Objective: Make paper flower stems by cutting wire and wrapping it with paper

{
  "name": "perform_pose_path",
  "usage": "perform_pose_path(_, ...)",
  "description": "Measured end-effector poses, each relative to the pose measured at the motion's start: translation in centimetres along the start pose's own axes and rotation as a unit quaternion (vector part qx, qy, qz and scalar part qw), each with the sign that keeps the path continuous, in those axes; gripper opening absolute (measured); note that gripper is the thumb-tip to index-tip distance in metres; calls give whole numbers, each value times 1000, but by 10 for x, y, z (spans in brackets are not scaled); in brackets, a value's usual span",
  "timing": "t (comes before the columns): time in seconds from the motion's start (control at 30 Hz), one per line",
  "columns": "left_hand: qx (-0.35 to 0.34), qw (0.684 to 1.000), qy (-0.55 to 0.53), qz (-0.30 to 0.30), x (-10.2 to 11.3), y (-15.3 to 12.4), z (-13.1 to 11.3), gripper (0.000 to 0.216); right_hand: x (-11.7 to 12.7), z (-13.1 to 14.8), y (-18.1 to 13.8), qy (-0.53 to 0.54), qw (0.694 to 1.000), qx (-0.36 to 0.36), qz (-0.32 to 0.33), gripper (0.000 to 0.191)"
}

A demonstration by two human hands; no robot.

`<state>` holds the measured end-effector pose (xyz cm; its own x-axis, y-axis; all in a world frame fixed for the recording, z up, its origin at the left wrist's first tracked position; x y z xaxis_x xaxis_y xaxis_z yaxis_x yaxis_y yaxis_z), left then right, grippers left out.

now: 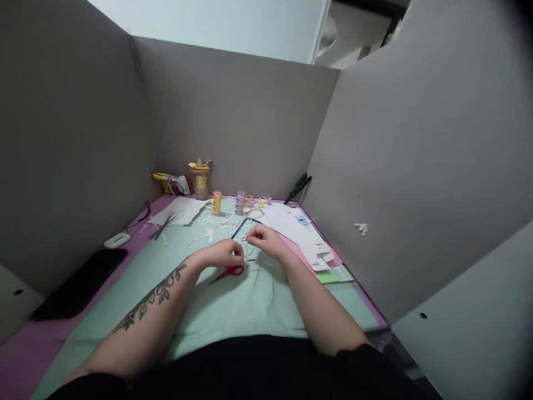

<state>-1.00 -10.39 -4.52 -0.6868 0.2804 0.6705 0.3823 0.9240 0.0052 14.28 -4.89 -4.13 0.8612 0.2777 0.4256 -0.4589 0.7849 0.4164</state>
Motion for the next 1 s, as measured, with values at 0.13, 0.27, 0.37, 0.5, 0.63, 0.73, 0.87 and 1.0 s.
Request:
perform_pose_path(0.13, 11, 998, 22, -50, 2, 4, 5, 14, -2, 11, -4, -12, 999, 30, -1, 7)
perform_pose_path(0.27, 32, 994, 5, -101, 7, 6, 8, 13, -2, 21, -7, -20, 998, 54, -7, 8)
perform_pose_path(0.37, 51, 988, -21, -146, 14, 6, 10, 14, -1, 24, -9, -18, 998, 58, -12, 7)
perform_pose_path(0.5, 68, 975, -73, -200, 23, 5, 12, 16, -1, 26, -12, -11, 998, 57, -30, 6)
perform_pose_path(0.63, 75, 960, -149, -223, 28, 6, 14, 16, 0, 28, -13, -10, 996, 66, -51, 7)
perform_pose_path(0.73, 73, 948, -211, -224, 30, 6, 13, 17, 0, 29, -13, -10, 994, 74, -74, 7)
perform_pose_path(0.87, 67, 933, -278, -220, 32, 4, 9, 18, 0, 28, -12, 2, 992, 79, -97, 8)
perform_pose_path(1.0, 56, 922, -325, -205, 35, 1, 5, 18, -1, 24, -11, 19, 991, 67, -110, 8)
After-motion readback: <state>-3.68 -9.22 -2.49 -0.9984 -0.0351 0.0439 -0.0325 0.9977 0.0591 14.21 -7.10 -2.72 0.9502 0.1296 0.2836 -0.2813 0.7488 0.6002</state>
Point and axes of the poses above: each hand's wrist, its own y-axis towards the middle knuckle, its own x-axis out of the back of the hand, z = x × y, the point moved 3 cm from there along y, towards the middle knuckle, and after that the axes turned 7 degrees about -z, right-handed, at the moved point
